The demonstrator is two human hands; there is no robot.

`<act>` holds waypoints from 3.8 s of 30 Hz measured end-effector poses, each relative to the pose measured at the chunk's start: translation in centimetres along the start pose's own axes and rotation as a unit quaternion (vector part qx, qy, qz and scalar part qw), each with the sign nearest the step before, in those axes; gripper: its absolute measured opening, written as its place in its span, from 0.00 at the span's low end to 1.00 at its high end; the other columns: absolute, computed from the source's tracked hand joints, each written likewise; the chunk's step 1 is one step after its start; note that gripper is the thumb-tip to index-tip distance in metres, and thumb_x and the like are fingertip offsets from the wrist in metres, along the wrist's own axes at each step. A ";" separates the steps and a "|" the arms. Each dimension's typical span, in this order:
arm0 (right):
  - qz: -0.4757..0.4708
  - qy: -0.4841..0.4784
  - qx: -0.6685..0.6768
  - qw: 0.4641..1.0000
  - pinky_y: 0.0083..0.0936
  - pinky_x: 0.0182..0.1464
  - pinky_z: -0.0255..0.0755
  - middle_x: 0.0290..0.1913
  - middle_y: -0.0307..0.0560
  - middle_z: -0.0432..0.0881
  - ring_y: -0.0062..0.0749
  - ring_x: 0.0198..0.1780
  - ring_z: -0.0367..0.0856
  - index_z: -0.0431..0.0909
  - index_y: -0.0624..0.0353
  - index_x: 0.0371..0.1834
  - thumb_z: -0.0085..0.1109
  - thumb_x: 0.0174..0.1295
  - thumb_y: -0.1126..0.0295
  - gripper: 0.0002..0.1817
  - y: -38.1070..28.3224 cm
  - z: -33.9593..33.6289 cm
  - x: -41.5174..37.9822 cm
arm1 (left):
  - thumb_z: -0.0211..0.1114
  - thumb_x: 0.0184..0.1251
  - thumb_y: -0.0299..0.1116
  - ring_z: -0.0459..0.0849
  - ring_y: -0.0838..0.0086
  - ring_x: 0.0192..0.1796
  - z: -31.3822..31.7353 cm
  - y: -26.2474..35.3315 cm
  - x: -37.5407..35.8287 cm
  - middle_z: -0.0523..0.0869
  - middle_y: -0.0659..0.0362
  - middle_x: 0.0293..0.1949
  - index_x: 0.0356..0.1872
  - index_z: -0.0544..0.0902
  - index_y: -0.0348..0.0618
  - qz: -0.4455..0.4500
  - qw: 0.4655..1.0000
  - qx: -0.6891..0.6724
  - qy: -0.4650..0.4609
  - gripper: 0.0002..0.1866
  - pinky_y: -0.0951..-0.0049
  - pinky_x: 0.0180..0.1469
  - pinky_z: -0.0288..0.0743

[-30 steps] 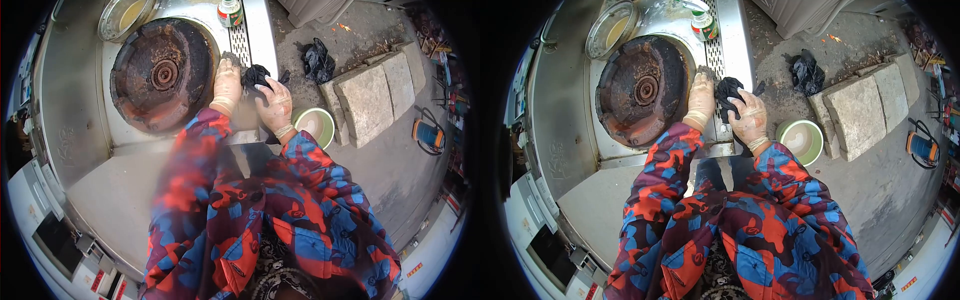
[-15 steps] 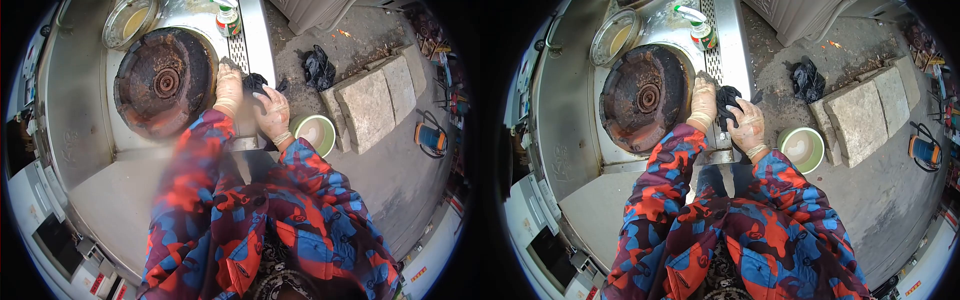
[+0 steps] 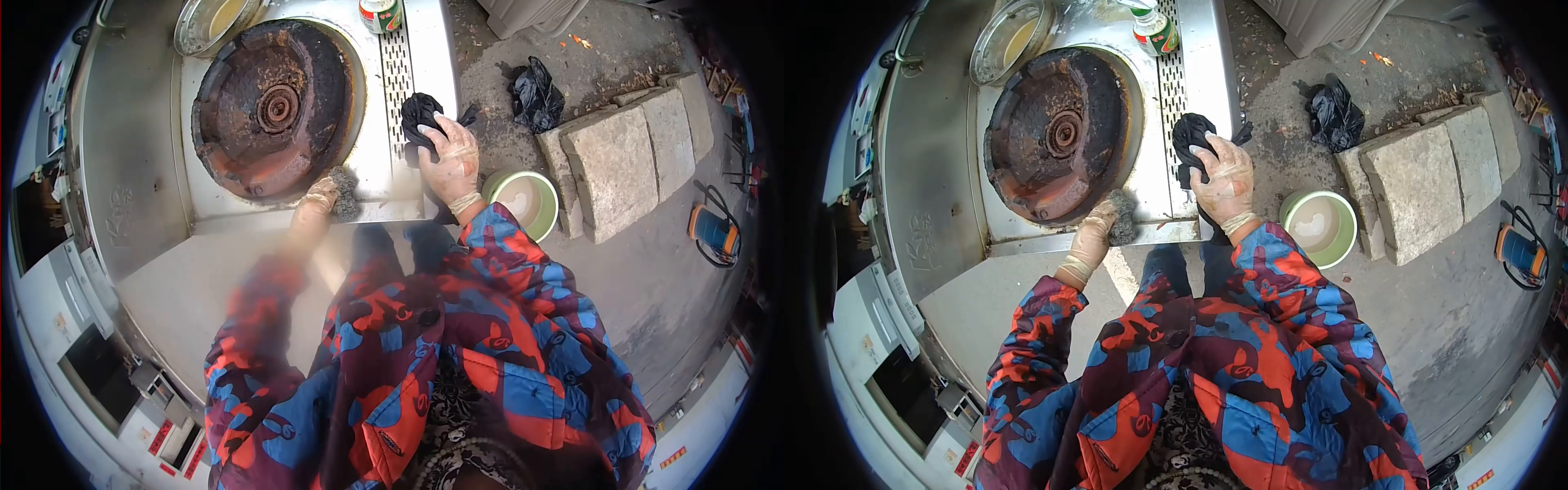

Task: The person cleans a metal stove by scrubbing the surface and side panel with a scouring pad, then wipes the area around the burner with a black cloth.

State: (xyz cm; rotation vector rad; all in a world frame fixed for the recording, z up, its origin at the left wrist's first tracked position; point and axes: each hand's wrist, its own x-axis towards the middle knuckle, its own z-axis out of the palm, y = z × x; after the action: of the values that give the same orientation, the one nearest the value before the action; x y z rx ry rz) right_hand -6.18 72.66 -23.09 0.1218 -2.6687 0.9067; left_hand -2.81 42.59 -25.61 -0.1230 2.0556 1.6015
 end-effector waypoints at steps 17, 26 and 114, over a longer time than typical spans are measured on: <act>0.002 -0.020 -0.019 1.000 0.42 0.65 0.64 0.59 0.47 0.76 0.45 0.61 0.72 0.82 0.48 0.50 0.64 0.51 0.67 0.20 -0.2 -0.1 0.4 | 0.56 0.54 0.18 0.76 0.54 0.62 0.1 0.0 -1.8 0.80 0.46 0.56 0.50 0.81 0.38 0.207 0.870 0.441 0.080 0.20 0.60 0.65 0.69; -0.004 -0.025 -0.029 0.999 0.41 0.66 0.63 0.60 0.47 0.75 0.44 0.62 0.72 0.82 0.48 0.50 0.64 0.50 0.68 0.20 -0.1 -0.1 0.0 | 0.54 0.54 0.20 0.70 0.49 0.67 8.1 5.1 6.2 0.78 0.41 0.59 0.50 0.79 0.28 0.232 0.778 0.573 0.113 0.19 0.60 0.69 0.64; -0.010 0.002 -0.001 1.000 0.42 0.66 0.62 0.59 0.45 0.77 0.43 0.61 0.73 0.81 0.46 0.51 0.63 0.52 0.66 0.19 0.5 0.3 -0.3 | 0.58 0.56 0.28 0.76 0.60 0.58 7.1 8.2 5.8 0.80 0.60 0.57 0.47 0.86 0.48 0.302 0.760 0.572 -0.067 0.17 0.63 0.59 0.73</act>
State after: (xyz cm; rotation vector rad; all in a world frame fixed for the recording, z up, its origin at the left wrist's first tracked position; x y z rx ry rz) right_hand -6.04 72.89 -23.74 0.1465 -2.6601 0.8969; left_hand -8.50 52.95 -22.21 1.1411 2.7002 0.2896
